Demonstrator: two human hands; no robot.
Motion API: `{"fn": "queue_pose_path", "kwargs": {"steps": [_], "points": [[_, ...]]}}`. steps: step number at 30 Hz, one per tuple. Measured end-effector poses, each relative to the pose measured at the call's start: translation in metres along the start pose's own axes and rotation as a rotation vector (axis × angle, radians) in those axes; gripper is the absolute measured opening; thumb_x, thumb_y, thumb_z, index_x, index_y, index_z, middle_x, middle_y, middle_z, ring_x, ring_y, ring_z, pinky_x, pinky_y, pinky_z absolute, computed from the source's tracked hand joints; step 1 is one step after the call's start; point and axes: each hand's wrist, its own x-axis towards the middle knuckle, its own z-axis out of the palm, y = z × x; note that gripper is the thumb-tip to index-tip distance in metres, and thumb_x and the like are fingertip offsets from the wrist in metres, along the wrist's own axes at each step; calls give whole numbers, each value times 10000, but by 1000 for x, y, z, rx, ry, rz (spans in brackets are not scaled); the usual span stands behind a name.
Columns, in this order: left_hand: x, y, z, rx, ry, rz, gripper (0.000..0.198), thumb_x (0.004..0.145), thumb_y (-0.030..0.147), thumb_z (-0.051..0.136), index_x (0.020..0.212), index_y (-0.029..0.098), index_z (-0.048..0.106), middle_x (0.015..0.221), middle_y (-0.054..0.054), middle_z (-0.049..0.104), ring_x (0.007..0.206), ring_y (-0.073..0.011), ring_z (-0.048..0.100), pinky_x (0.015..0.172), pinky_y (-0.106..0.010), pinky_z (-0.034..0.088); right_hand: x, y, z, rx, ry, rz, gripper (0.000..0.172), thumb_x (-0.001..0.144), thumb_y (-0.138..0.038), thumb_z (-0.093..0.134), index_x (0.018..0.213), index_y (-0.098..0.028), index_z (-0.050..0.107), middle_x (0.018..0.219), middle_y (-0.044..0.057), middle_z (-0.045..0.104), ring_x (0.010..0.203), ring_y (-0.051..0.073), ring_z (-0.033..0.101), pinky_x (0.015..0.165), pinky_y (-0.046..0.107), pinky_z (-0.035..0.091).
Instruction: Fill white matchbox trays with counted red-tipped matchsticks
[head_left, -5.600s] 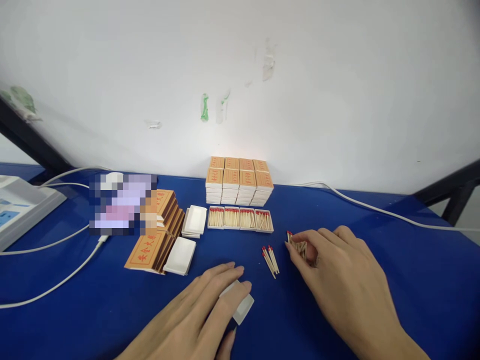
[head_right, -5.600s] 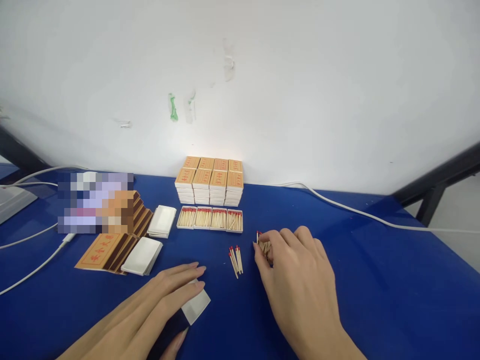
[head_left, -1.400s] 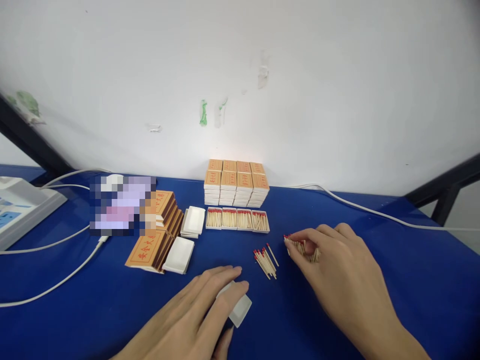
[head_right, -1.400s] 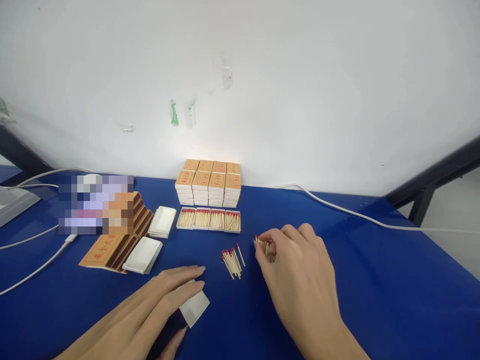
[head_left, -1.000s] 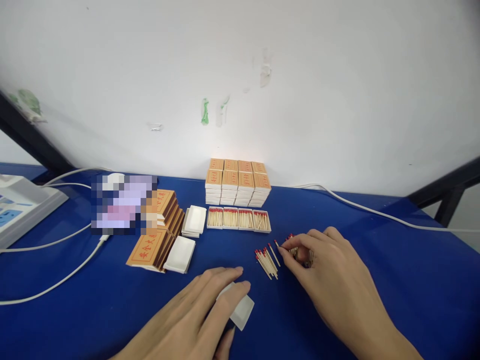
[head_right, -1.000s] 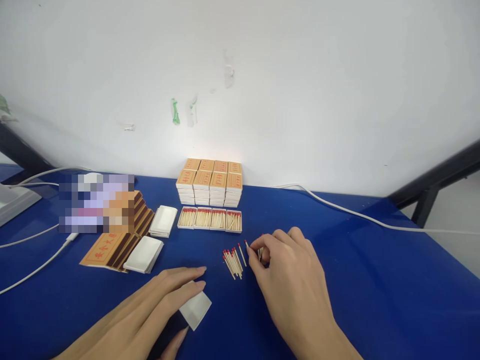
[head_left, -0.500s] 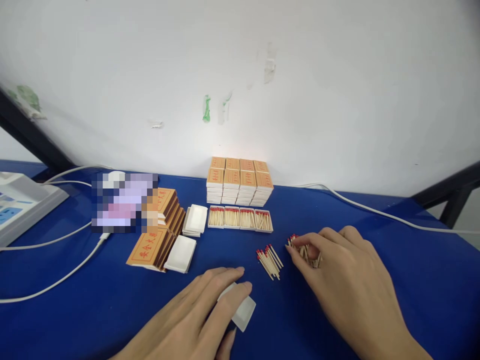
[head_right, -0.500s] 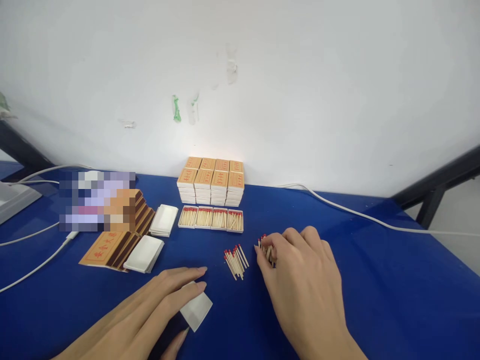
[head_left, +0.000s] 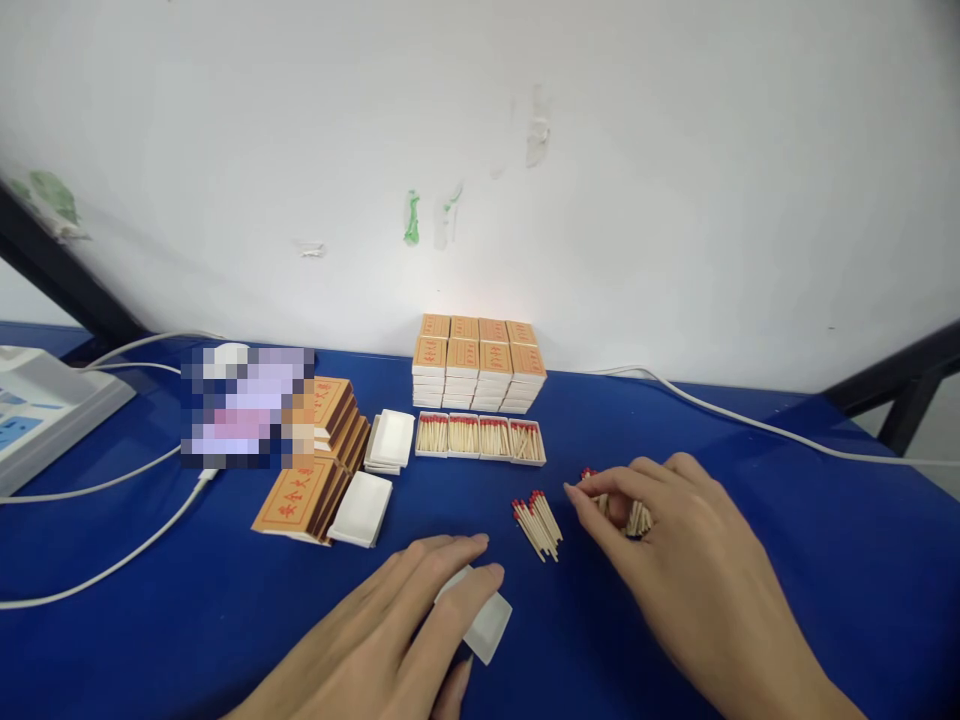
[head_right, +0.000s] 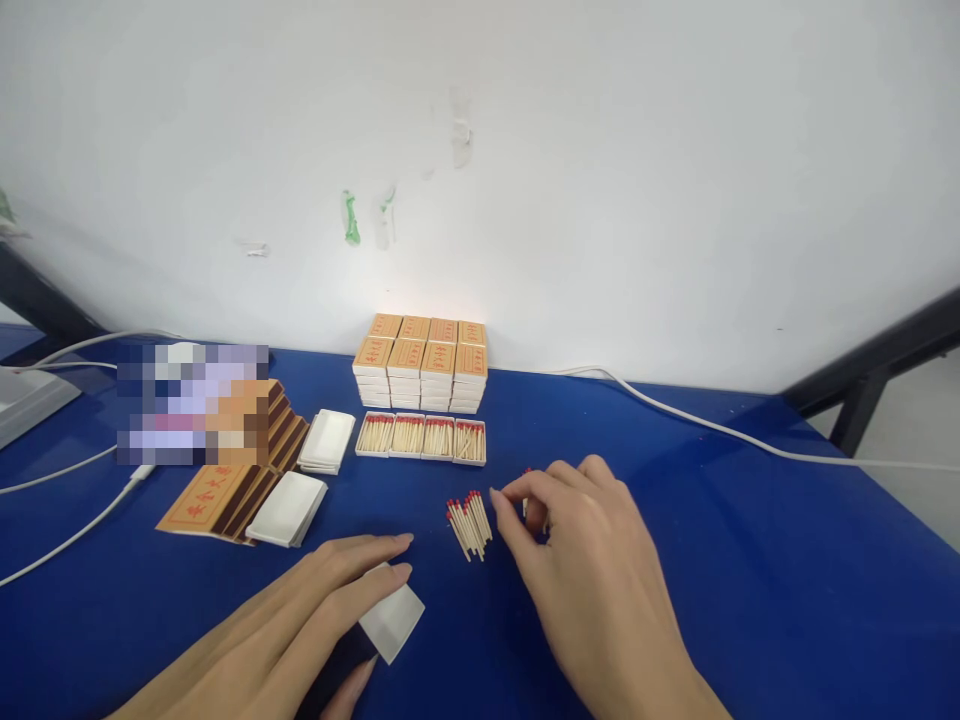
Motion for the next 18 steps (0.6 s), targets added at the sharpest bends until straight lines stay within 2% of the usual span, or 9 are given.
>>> {"fn": "queue_pose_path", "kwargs": {"steps": [4, 10, 13, 18], "points": [[-1, 0, 1, 12, 7, 7, 523, 1026, 56, 480, 1526, 152, 600, 1532, -125, 746, 1391, -245, 759, 1182, -376, 600, 0, 8, 1, -224, 155, -79, 434, 1140, -475, 504, 905, -253, 793, 813, 84, 726, 831, 323, 545, 771, 469, 401], [-2, 0, 1, 15, 6, 10, 523, 1030, 46, 452, 1521, 156, 596, 1524, -117, 752, 1401, -233, 752, 1173, -372, 606, -2, 6, 2, -409, 193, -157, 421, 1136, -379, 467, 851, -249, 748, 754, 97, 665, 832, 346, 516, 755, 466, 357], [0, -1, 0, 23, 9, 26, 525, 1029, 54, 457, 1525, 154, 596, 1513, -117, 759, 1381, -229, 765, 1149, -352, 619, -2, 4, 1, -422, 192, -154, 405, 1122, -337, 468, 830, -253, 737, 735, 98, 653, 830, 350, 517, 749, 469, 351], [0, 0, 0, 25, 0, -5, 539, 1021, 66, 463, 1530, 172, 607, 1543, -99, 743, 1391, -222, 757, 1187, -354, 596, -2, 7, 5, -255, 142, -110, 396, 1116, -362, 502, 825, -250, 746, 751, 74, 677, 787, 309, 530, 733, 447, 370]]}}
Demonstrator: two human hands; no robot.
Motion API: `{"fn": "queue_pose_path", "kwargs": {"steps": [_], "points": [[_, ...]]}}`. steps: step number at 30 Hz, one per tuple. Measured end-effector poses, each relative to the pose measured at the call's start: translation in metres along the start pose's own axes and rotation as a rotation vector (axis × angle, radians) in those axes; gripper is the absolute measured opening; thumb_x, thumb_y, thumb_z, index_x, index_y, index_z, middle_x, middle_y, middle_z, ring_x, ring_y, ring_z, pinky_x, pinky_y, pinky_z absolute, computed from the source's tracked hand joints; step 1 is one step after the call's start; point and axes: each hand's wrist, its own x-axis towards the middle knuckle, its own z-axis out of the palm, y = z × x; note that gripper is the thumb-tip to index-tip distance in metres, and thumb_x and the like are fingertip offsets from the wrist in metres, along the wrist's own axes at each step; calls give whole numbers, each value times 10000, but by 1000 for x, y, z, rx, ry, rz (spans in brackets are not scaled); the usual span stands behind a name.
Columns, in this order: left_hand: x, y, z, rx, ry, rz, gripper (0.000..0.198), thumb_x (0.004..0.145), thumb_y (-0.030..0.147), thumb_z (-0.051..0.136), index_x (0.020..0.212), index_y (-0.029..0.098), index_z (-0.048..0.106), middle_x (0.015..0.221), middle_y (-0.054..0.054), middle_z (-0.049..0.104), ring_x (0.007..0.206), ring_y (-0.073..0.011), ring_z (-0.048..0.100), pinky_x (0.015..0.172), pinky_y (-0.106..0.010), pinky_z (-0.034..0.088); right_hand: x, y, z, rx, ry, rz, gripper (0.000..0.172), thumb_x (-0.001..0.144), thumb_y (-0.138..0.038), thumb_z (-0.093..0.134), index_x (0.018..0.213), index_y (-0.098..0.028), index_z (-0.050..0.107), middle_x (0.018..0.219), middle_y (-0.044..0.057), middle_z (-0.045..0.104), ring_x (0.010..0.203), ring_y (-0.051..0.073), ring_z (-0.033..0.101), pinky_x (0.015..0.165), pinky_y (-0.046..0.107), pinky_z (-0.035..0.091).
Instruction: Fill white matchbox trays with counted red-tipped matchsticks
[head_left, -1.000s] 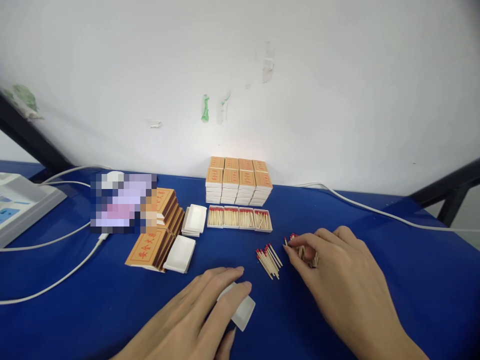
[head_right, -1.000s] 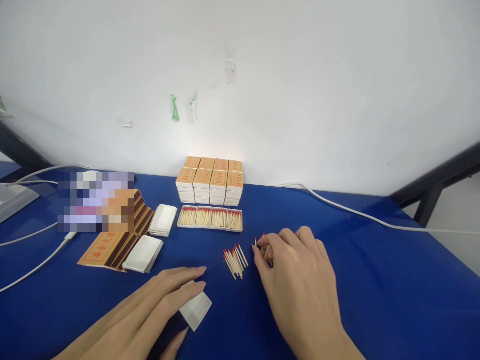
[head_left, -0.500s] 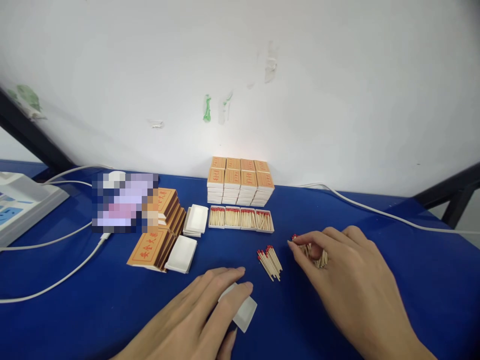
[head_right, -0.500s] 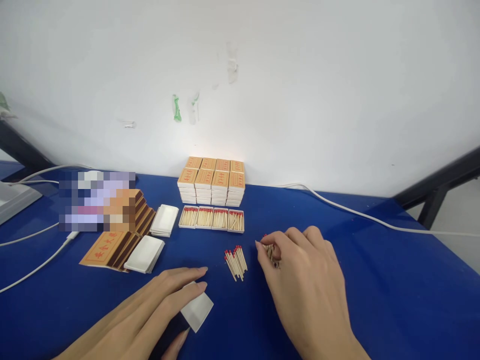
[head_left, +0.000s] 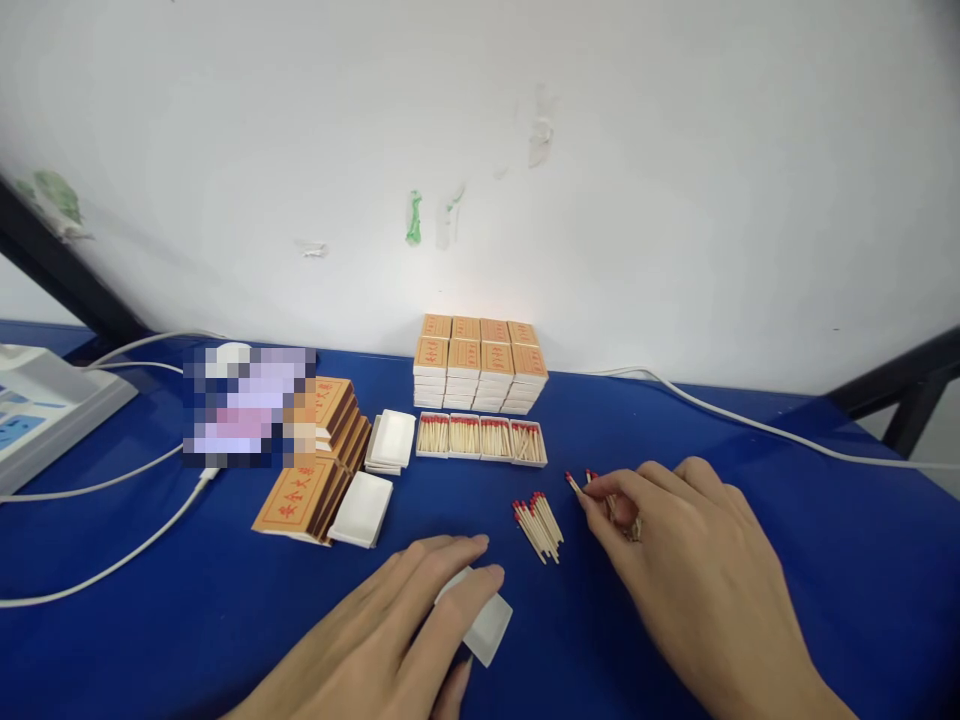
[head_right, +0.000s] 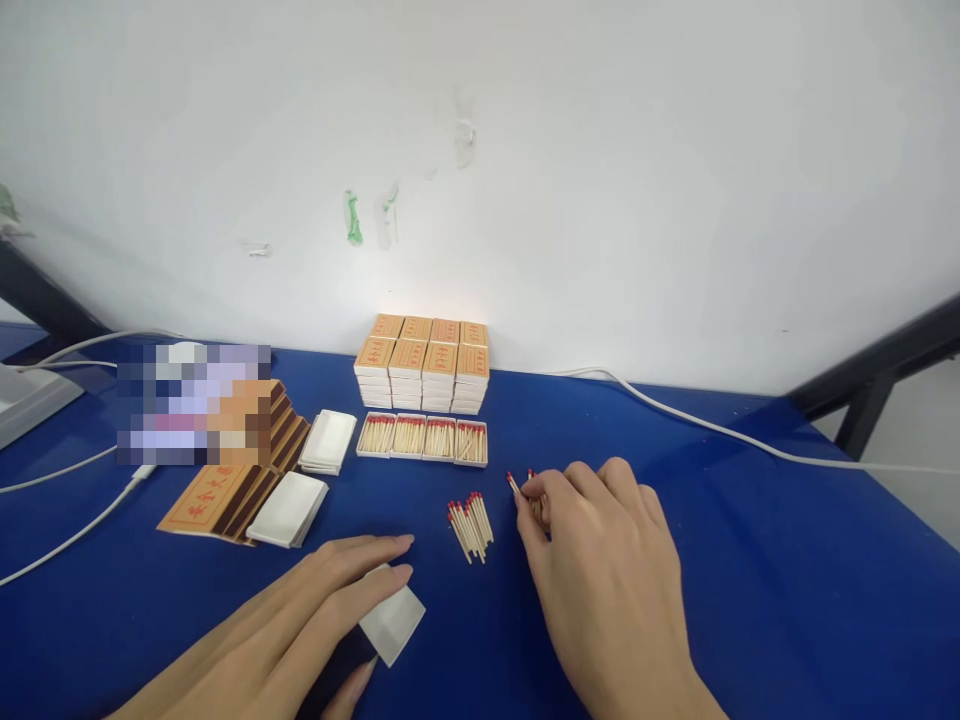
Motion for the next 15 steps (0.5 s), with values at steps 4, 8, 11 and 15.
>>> {"fn": "queue_pose_path", "kwargs": {"steps": [4, 8, 11, 15], "points": [[-3, 1, 1, -15, -11, -15, 562, 1014, 61, 489, 1554, 180, 591, 1578, -94, 718, 1427, -225, 733, 1208, -367, 582, -1, -2, 1, 117, -61, 61, 319, 1078, -370, 595, 822, -268, 756, 745, 45, 671, 781, 288, 550, 715, 431, 386], [-5, -1, 4, -2, -1, 24, 565, 1002, 49, 470, 1541, 163, 594, 1547, -116, 736, 1406, -237, 749, 1168, -373, 608, 1, -8, 0, 217, -148, 116, 263, 1031, -361, 685, 788, -292, 759, 737, 32, 667, 797, 286, 573, 696, 421, 421], [-4, -4, 6, 13, 19, 44, 546, 1001, 50, 454, 1513, 157, 612, 1504, -125, 762, 1366, -241, 775, 1123, -364, 633, 2, -11, -2, 285, -195, 109, 262, 1024, -378, 712, 777, -308, 765, 725, 25, 667, 790, 283, 580, 707, 425, 453], [0, -3, 5, 19, 37, 40, 542, 991, 45, 444, 1490, 159, 623, 1475, -121, 781, 1334, -241, 794, 1103, -360, 644, 2, -10, -5, 305, -195, 120, 317, 1051, -436, 677, 768, -317, 756, 730, 20, 677, 781, 280, 593, 718, 434, 457]]}}
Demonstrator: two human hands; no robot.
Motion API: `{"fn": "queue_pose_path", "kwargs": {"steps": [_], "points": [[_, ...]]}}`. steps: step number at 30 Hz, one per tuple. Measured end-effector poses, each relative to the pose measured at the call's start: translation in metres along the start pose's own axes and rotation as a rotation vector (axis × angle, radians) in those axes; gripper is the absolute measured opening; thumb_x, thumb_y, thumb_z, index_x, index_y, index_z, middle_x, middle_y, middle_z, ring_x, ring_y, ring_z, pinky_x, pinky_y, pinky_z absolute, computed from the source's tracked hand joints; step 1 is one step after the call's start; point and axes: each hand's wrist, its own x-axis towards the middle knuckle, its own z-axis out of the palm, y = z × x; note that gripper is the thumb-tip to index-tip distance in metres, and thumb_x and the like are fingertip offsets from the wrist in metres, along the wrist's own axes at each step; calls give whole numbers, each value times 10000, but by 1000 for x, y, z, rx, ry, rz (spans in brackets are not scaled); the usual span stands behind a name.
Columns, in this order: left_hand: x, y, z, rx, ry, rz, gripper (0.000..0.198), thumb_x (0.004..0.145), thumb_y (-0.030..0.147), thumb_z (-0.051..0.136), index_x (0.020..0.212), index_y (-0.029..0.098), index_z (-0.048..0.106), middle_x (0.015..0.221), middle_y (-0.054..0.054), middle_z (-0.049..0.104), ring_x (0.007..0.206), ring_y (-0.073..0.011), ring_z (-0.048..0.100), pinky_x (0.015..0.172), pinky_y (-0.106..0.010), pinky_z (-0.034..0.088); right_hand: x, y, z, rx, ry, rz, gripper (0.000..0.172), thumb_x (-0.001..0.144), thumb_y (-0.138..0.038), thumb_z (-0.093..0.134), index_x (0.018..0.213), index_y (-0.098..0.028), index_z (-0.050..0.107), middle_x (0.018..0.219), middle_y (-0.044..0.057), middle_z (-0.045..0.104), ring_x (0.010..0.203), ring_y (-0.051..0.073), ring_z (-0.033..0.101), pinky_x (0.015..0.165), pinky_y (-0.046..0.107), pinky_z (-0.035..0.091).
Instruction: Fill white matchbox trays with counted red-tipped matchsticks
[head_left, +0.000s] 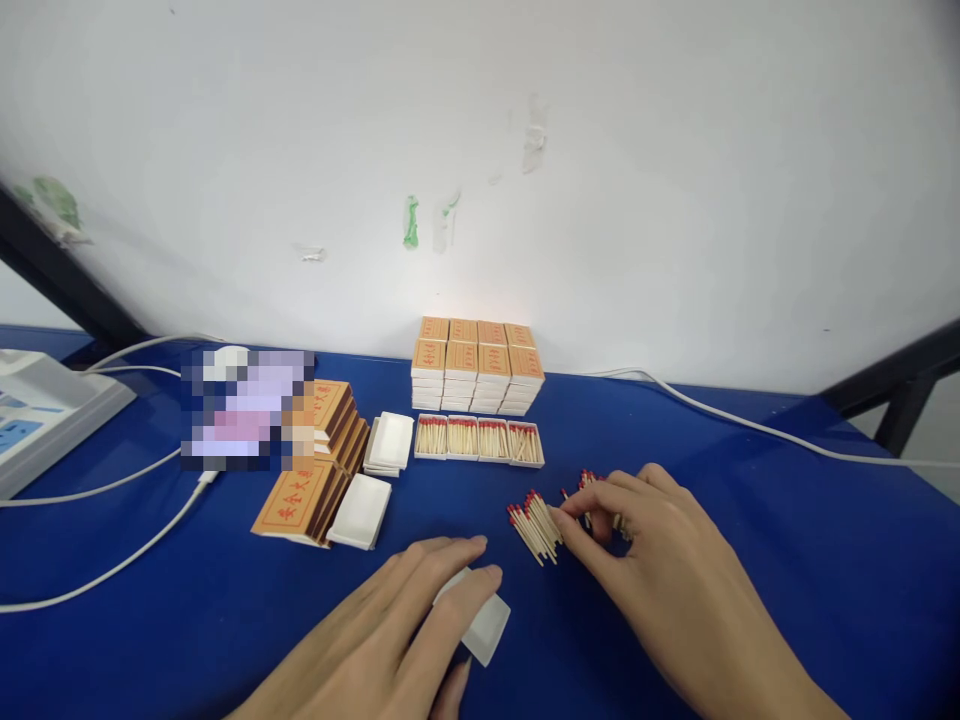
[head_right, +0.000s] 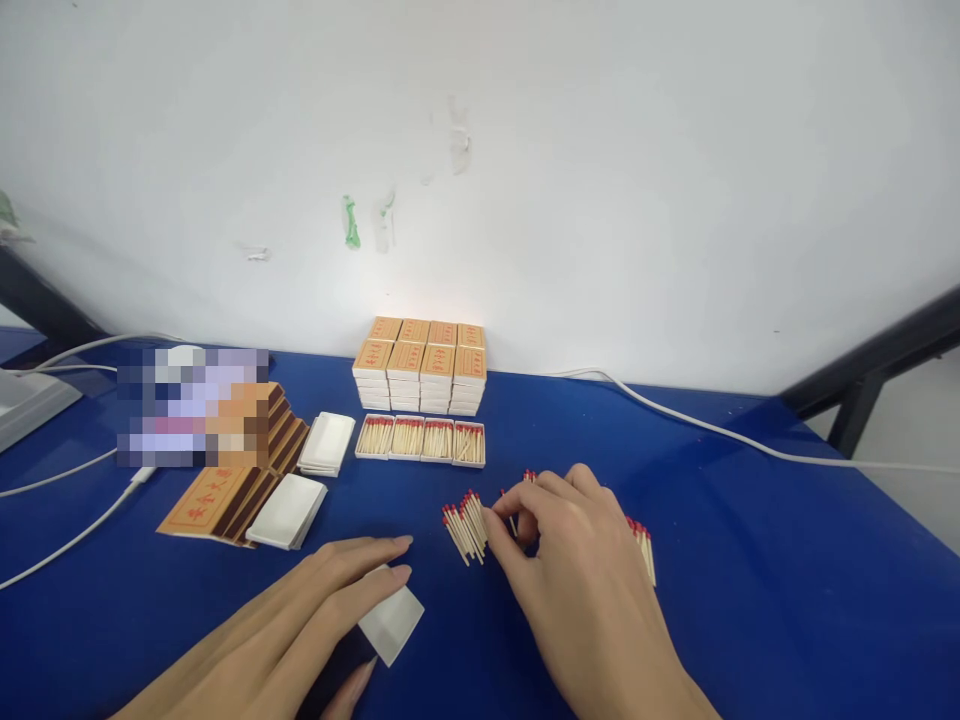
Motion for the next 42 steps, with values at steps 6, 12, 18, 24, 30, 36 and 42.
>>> {"fn": "queue_pose_path", "kwargs": {"steps": [6, 12, 18, 24, 30, 36, 42], "points": [[-2, 3, -4, -15, -43, -29, 561, 1001, 42, 466, 1532, 171, 591, 1536, -112, 745, 1395, -233, 756, 1164, -368, 611, 1, 7, -2, -81, 93, -19, 341, 1086, -465, 594, 840, -290, 753, 751, 38, 686, 788, 286, 562, 727, 443, 439], [-7, 0, -2, -23, -79, -26, 575, 1016, 64, 492, 1575, 178, 567, 1580, -106, 714, 1441, -228, 723, 1204, -360, 581, -1, 8, -1, -169, 141, -67, 363, 1098, -441, 559, 828, -272, 733, 748, 48, 676, 773, 288, 531, 724, 440, 395], [-3, -1, -1, -32, -24, -30, 555, 987, 50, 481, 1515, 173, 601, 1514, -114, 756, 1365, -243, 775, 1145, -365, 626, -3, 6, 1, -177, 105, -70, 344, 1075, -377, 573, 784, -267, 722, 726, 54, 656, 768, 279, 527, 715, 433, 388], [-6, 0, 2, -47, -52, -19, 572, 1010, 28, 498, 1556, 174, 584, 1518, -106, 747, 1375, -239, 767, 1184, -370, 602, 0, -3, 2, -52, 24, -43, 329, 1070, -393, 632, 778, -282, 736, 723, 47, 651, 779, 271, 557, 728, 434, 436], [-3, 0, -1, -38, -50, -9, 553, 1026, 6, 483, 1543, 171, 589, 1471, -111, 766, 1334, -245, 789, 1164, -371, 621, 0, 5, -3, -84, 109, -26, 235, 1061, -407, 639, 919, -280, 776, 773, 40, 692, 812, 290, 555, 751, 448, 437], [1, 1, 0, -19, 12, 6, 498, 1033, -9, 424, 1459, 161, 616, 1333, -113, 823, 1172, -247, 858, 1048, -384, 688, -2, 11, 1, -186, 154, -81, 270, 1059, -361, 576, 873, -267, 747, 791, 60, 710, 796, 305, 545, 730, 446, 379], [1, 1, 0, -15, 11, 17, 498, 1033, -11, 433, 1468, 151, 614, 1351, -122, 821, 1211, -256, 847, 1071, -377, 675, -3, 12, 0, -227, 178, -85, 306, 1075, -386, 545, 879, -265, 747, 782, 74, 707, 802, 311, 541, 734, 454, 372]]}}
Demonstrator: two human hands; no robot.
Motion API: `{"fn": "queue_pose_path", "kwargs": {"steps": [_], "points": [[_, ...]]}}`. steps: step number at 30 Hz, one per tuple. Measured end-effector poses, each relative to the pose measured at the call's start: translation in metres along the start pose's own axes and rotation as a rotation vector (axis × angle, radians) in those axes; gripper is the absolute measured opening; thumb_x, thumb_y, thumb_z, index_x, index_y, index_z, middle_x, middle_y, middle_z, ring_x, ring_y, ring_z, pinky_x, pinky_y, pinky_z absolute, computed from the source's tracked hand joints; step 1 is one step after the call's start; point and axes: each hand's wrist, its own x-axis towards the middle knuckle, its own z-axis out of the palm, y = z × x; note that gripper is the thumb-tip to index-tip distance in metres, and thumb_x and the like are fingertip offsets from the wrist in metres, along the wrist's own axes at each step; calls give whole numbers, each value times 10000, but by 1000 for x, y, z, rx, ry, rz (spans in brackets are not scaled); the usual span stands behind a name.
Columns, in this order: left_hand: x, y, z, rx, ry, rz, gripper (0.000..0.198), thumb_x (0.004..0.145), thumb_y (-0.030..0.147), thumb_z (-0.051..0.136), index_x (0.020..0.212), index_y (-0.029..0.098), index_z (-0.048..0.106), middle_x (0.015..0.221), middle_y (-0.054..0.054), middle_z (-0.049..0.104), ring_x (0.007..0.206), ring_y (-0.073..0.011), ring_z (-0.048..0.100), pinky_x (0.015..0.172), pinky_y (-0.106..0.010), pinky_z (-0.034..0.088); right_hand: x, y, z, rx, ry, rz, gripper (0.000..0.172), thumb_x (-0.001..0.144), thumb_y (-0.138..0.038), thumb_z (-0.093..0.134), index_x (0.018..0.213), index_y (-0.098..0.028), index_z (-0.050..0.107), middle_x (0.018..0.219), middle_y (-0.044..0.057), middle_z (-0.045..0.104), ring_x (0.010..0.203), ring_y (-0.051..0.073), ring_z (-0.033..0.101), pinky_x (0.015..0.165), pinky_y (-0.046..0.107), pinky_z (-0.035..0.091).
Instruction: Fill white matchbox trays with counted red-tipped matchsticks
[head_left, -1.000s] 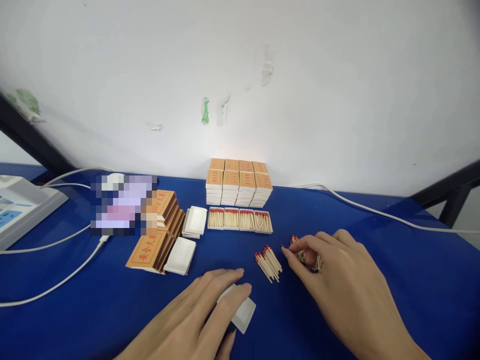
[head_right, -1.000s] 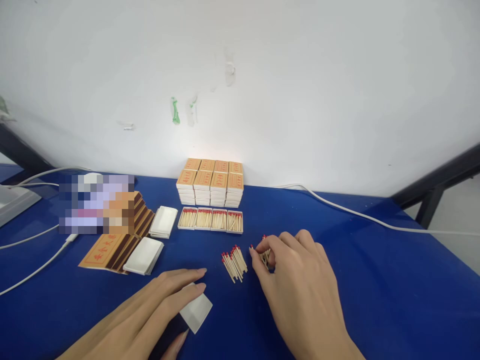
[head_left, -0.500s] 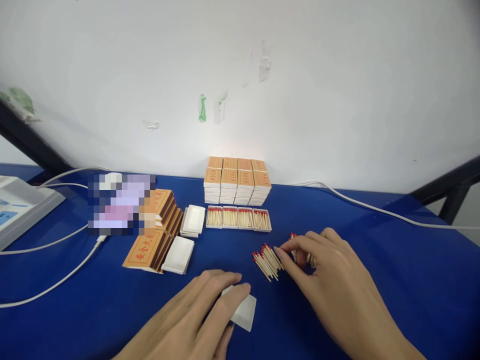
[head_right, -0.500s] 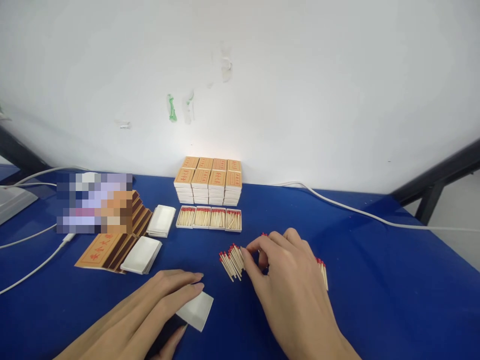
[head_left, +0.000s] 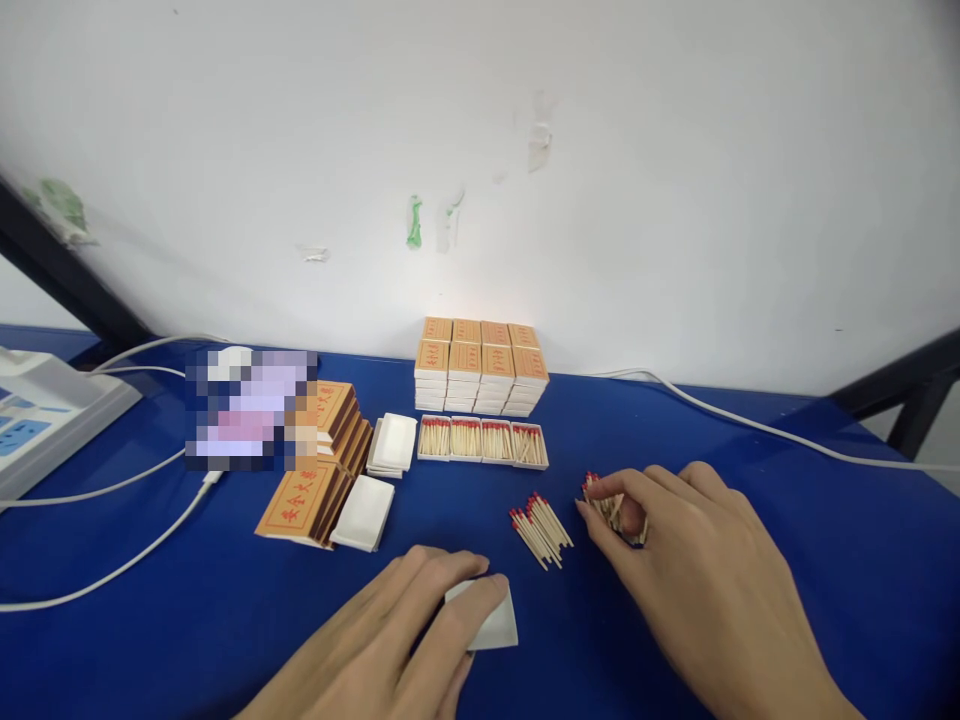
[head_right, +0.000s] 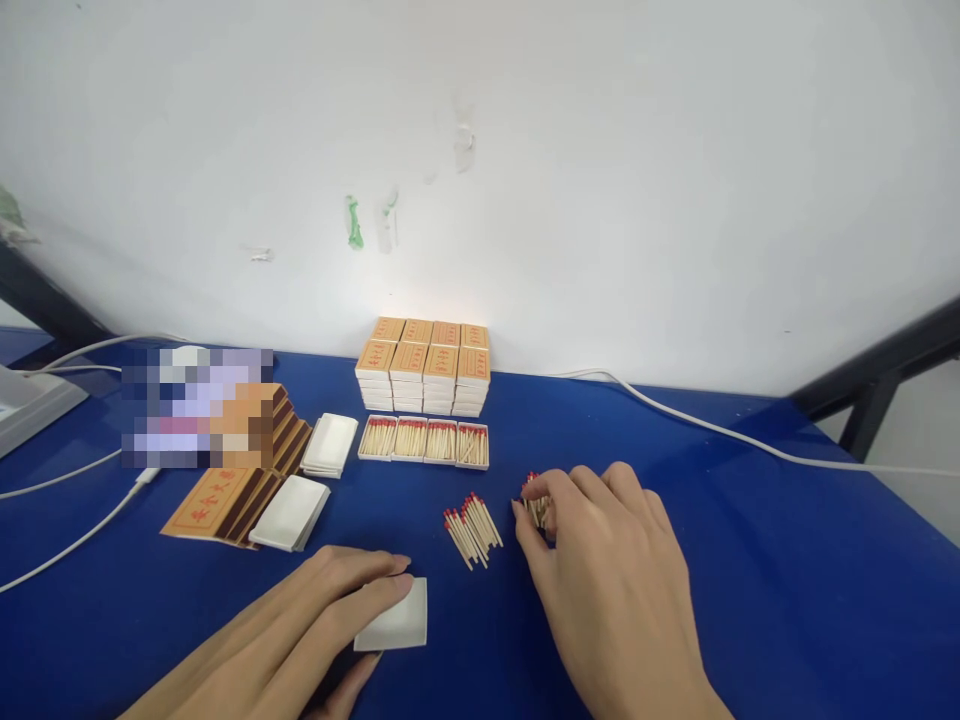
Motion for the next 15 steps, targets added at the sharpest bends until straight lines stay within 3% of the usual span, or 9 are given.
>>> {"fn": "queue_pose_path", "kwargs": {"steps": [9, 15], "points": [[0, 0, -2, -1, -23, -20, 506, 1043, 8, 447, 1492, 178, 609, 1385, -95, 808, 1221, -246, 840, 1114, -368, 656, 4, -12, 4, 83, -92, 58, 281, 1028, -339, 687, 756, -272, 712, 701, 37, 641, 763, 277, 543, 709, 423, 396], [3, -1, -3, 10, 8, 8, 462, 1067, 24, 429, 1464, 169, 617, 1343, -105, 821, 1168, -247, 856, 1027, -359, 701, 10, -13, -1, 209, -105, 132, 345, 1077, -462, 676, 793, -281, 751, 695, 18, 656, 743, 261, 563, 757, 448, 435]]}}
